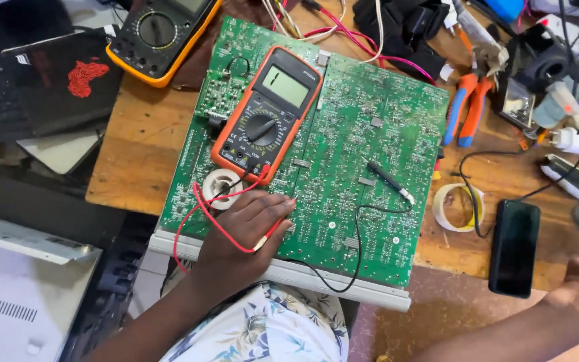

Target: Testing various points on a large circuit board using a digital multimeter and a remote control.

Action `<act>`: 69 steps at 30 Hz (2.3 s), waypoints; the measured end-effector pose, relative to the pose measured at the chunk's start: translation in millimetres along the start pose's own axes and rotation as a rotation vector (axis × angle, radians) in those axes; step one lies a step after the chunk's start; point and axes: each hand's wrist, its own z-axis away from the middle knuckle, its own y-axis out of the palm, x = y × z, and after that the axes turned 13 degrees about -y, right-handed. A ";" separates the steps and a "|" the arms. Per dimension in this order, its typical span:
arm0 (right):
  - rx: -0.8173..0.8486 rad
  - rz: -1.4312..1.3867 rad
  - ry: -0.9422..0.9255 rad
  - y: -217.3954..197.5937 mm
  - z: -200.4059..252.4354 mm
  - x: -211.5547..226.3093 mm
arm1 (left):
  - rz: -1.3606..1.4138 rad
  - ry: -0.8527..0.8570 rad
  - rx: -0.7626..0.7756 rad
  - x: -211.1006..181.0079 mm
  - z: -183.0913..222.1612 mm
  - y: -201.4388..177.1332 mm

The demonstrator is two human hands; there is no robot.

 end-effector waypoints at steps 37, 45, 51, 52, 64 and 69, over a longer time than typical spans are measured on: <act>0.876 0.413 -0.642 133.4 205.2 121.9 | -0.032 -0.032 0.044 2.0 0.7 0.3; 1.062 0.453 -0.924 165.9 220.3 127.9 | -0.049 -0.038 0.032 4.4 2.3 0.9; 0.998 0.653 -0.627 151.1 238.2 134.3 | -0.028 -0.038 0.037 3.0 1.2 0.7; 0.998 0.633 -0.744 151.1 237.8 126.8 | -0.034 -0.035 0.035 1.8 0.4 0.3; 0.903 0.315 -0.327 151.0 257.1 149.7 | -0.051 -0.029 0.011 1.0 1.4 0.1; 0.864 -0.238 0.235 139.2 255.2 126.7 | -0.037 -0.014 0.011 -2.3 -0.7 -0.6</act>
